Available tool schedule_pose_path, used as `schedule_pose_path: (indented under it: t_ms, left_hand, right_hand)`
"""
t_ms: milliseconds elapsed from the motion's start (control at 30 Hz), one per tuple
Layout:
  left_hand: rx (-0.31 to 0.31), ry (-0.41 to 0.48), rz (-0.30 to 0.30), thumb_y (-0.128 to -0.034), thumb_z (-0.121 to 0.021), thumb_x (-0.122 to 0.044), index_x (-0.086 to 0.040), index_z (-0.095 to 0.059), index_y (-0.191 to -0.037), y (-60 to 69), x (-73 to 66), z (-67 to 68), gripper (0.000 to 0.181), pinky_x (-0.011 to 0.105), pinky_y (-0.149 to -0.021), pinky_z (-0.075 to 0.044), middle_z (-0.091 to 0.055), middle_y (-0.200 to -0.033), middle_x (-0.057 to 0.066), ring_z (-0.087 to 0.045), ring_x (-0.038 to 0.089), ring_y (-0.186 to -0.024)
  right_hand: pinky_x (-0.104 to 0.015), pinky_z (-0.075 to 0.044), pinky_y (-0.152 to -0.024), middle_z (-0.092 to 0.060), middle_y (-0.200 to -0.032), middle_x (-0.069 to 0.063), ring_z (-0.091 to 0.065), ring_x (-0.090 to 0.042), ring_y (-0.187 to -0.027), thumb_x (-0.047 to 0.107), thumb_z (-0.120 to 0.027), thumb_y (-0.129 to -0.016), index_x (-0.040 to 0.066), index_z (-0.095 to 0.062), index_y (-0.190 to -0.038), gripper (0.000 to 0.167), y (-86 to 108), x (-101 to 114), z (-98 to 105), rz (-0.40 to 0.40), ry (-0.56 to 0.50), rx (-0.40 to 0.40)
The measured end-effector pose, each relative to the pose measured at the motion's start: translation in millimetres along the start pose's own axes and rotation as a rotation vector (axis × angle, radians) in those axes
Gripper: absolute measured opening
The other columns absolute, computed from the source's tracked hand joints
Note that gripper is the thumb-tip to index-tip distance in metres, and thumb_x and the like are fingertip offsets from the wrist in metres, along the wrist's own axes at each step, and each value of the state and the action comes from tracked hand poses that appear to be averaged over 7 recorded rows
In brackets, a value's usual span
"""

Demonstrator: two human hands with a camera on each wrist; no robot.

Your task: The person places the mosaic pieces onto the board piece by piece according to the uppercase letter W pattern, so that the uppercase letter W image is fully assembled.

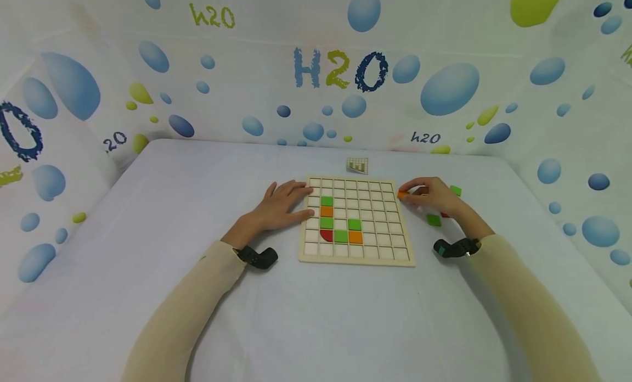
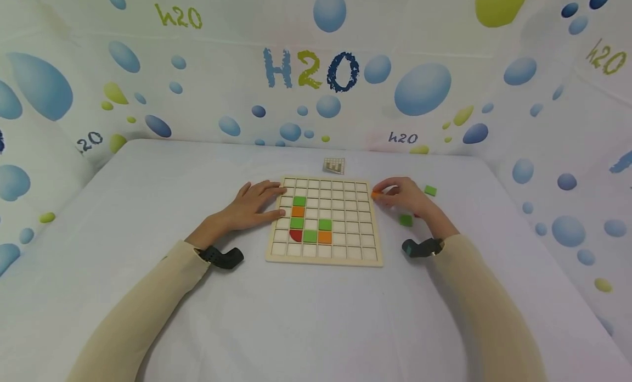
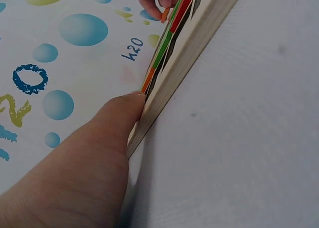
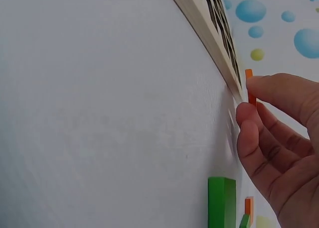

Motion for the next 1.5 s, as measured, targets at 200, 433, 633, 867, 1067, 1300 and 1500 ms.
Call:
schedule_pose_path:
  t_ms: [200,433,633,867,1067,1300,1500]
  left_hand:
    - [0.000,0.000,0.002,-0.0951,-0.054,-0.051,-0.019,-0.035,-0.152,0.5,-0.3,-0.6,0.068,0.058,-0.117,0.001,-0.028,-0.157,0.009,-0.018,0.029,-0.147]
    - [-0.005,0.003,-0.003,-0.0952,-0.054,-0.051,-0.018,-0.036,-0.152,1.0,-0.7,-0.6,0.068,0.058,-0.117,0.001,-0.029,-0.157,0.009,-0.019,0.031,-0.147]
    - [-0.010,-0.001,-0.006,-0.0955,-0.053,-0.051,-0.018,-0.035,-0.152,1.7,1.0,-0.8,0.068,0.058,-0.117,0.001,-0.028,-0.157,0.009,-0.019,0.031,-0.147]
    - [-0.016,-0.005,-0.010,-0.0954,-0.053,-0.051,-0.018,-0.035,-0.152,1.4,2.3,-2.1,0.068,0.058,-0.117,0.000,-0.028,-0.157,0.009,-0.019,0.030,-0.147]
    - [-0.023,-0.013,-0.018,-0.0951,-0.054,-0.051,-0.018,-0.036,-0.152,1.2,2.7,-4.6,0.068,0.058,-0.117,0.000,-0.029,-0.156,0.010,-0.020,0.030,-0.147]
    - [-0.020,-0.011,-0.016,-0.0954,-0.053,-0.051,-0.018,-0.036,-0.152,1.8,2.8,-5.1,0.068,0.058,-0.117,0.000,-0.029,-0.157,0.010,-0.019,0.031,-0.147]
    - [-0.021,-0.013,-0.018,-0.0954,-0.053,-0.052,-0.018,-0.036,-0.152,2.9,2.5,-5.8,0.068,0.058,-0.117,0.000,-0.028,-0.157,0.009,-0.017,0.030,-0.148]
  right_hand:
    - [-0.026,-0.051,-0.070,-0.064,-0.119,-0.020,-0.064,-0.019,-0.090,0.018,-0.068,-0.093,0.000,-0.064,-0.124,0.036,1.6,5,-6,0.064,-0.004,0.011]
    - [-0.025,-0.051,-0.068,-0.068,-0.111,-0.020,-0.065,-0.014,-0.080,0.015,-0.070,-0.091,0.000,-0.066,-0.120,0.032,0.9,9,-12,0.145,-0.018,0.021]
    - [-0.022,-0.049,-0.067,-0.069,-0.109,-0.019,-0.064,-0.014,-0.077,0.011,-0.068,-0.092,0.001,-0.066,-0.119,0.028,1.4,16,-17,0.168,0.007,0.034]
    - [-0.022,-0.048,-0.071,-0.068,-0.111,-0.016,-0.063,-0.015,-0.081,0.015,-0.070,-0.091,0.002,-0.067,-0.118,0.029,3.0,23,-27,0.190,-0.003,0.055]
    - [-0.021,-0.051,-0.077,-0.068,-0.112,-0.015,-0.065,-0.016,-0.085,0.011,-0.070,-0.091,0.002,-0.068,-0.116,0.026,2.7,26,-35,0.239,-0.014,0.056]
    - [-0.022,-0.052,-0.073,-0.068,-0.108,-0.015,-0.065,-0.016,-0.079,0.009,-0.069,-0.091,0.001,-0.067,-0.116,0.027,2.3,29,-44,0.266,-0.054,0.092]
    - [-0.022,-0.051,-0.081,-0.067,-0.117,-0.016,-0.065,-0.018,-0.086,0.009,-0.070,-0.090,0.002,-0.067,-0.118,0.029,3.6,34,-51,0.282,-0.064,0.118]
Point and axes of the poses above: each hand's wrist, its own y-axis away from the middle knuckle, its own z-axis out of the back of the hand, x = y × z, the point moved 4 cm from there along -y, towards the middle knuckle
